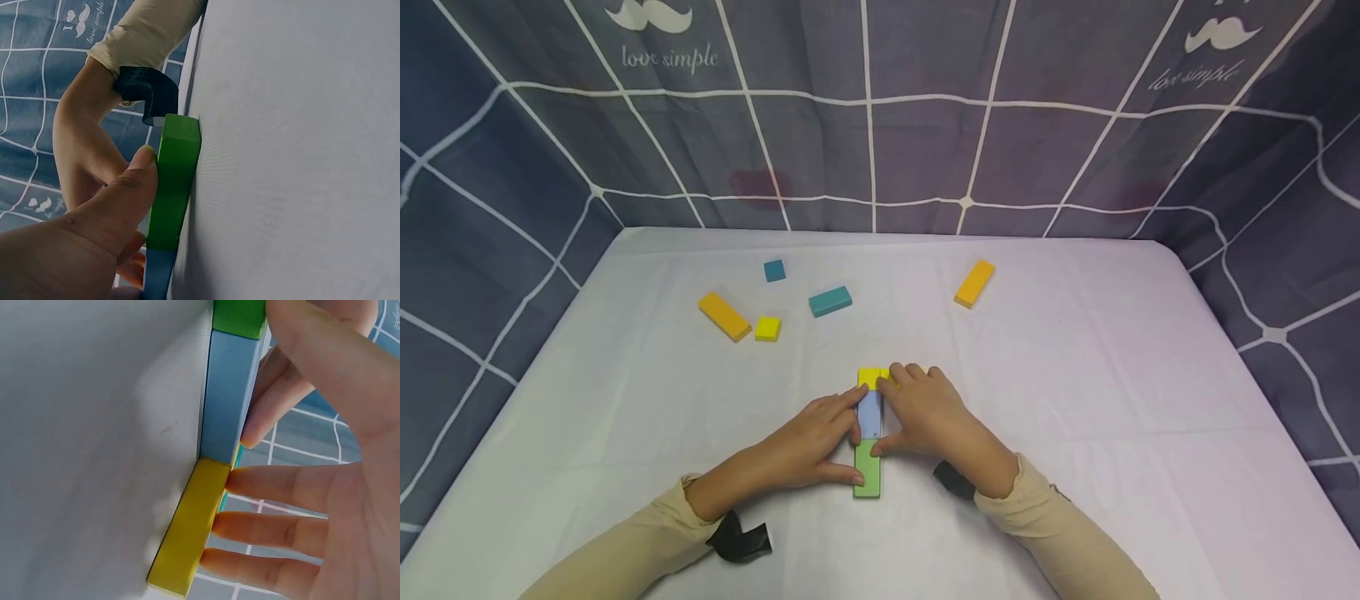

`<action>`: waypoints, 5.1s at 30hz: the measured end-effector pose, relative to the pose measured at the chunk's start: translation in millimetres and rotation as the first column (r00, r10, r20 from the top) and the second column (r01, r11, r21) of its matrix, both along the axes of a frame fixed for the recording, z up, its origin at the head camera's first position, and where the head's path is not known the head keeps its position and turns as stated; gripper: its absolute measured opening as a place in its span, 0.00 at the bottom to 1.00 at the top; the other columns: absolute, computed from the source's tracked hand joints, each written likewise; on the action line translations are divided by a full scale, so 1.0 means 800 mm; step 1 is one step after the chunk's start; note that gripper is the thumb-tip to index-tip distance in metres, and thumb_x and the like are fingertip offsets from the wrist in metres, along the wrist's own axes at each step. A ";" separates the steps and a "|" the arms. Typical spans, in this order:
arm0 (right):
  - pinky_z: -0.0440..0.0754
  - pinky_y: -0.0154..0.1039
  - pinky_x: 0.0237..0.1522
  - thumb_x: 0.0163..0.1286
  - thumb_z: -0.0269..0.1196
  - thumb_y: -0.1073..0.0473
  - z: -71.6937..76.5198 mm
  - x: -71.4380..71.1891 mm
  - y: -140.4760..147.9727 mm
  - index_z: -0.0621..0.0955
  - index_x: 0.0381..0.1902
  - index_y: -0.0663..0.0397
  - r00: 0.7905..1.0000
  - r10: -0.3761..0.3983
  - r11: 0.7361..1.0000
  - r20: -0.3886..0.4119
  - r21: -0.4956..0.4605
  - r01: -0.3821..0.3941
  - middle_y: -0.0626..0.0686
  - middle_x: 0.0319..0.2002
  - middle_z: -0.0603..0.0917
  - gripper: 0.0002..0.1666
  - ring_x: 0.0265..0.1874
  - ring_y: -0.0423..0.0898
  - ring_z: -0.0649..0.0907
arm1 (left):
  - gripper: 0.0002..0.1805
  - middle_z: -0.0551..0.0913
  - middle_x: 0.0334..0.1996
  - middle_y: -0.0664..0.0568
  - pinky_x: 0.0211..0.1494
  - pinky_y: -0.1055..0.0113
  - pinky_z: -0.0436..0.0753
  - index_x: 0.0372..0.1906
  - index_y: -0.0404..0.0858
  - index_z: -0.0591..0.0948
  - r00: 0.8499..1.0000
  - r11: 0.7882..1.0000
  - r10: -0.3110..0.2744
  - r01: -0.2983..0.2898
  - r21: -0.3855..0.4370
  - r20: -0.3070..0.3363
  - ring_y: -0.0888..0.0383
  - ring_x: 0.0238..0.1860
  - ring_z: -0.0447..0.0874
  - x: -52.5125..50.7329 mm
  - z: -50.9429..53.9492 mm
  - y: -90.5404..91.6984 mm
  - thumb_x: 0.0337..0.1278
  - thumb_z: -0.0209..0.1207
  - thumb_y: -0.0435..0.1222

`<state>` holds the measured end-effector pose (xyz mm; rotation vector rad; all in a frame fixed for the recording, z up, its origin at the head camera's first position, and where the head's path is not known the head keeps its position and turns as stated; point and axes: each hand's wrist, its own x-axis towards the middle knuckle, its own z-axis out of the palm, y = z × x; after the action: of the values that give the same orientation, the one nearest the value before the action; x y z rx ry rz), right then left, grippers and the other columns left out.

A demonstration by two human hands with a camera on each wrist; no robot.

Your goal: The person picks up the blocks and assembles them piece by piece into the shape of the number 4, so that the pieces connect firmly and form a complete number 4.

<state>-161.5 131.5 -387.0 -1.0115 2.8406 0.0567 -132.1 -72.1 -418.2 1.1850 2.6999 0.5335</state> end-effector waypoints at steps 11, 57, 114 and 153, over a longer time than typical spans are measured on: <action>0.73 0.45 0.42 0.41 0.61 0.23 -0.001 0.003 -0.003 0.73 0.57 0.55 1.000 -0.016 1.000 0.016 0.007 0.016 0.52 0.48 0.73 0.53 0.51 0.50 0.73 | 0.24 0.55 0.69 0.43 0.68 0.53 0.58 0.42 0.46 0.71 0.995 1.000 0.004 -0.006 0.018 0.099 0.50 0.69 0.54 -0.003 0.004 -0.006 0.48 0.59 0.58; 0.74 0.46 0.43 0.44 0.59 0.23 0.003 0.002 -0.004 0.72 0.58 0.55 1.000 -0.009 0.998 0.022 0.063 0.007 0.55 0.51 0.72 0.53 0.53 0.52 0.72 | 0.22 0.67 0.63 0.44 0.67 0.46 0.56 0.50 0.44 0.75 0.976 0.976 0.218 -0.219 0.020 0.022 0.43 0.67 0.57 -0.054 0.021 -0.061 0.52 0.60 0.49; 0.72 0.45 0.45 0.45 0.58 0.23 0.005 -0.004 0.009 0.70 0.60 0.54 0.998 -0.039 0.996 0.041 0.080 0.036 0.52 0.51 0.71 0.54 0.54 0.49 0.70 | 0.32 0.60 0.68 0.51 0.67 0.50 0.58 0.66 0.47 0.62 0.995 0.983 0.090 -0.083 -0.163 0.032 0.51 0.69 0.55 -0.224 0.057 0.128 0.58 0.55 0.51; 0.72 0.44 0.48 0.45 0.57 0.23 0.007 -0.006 0.001 0.67 0.63 0.54 0.996 -0.060 0.988 0.073 0.144 0.049 0.53 0.57 0.69 0.56 0.58 0.50 0.69 | 0.35 0.49 0.72 0.56 0.68 0.49 0.58 0.71 0.58 0.51 0.997 0.851 -0.075 0.063 -0.521 0.000 0.46 0.67 0.57 -0.211 0.042 0.071 0.64 0.47 0.32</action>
<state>-166.6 132.0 -381.0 -0.8871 2.7474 0.2067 -301.1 -15.0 -384.8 1.1169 2.5497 -0.2239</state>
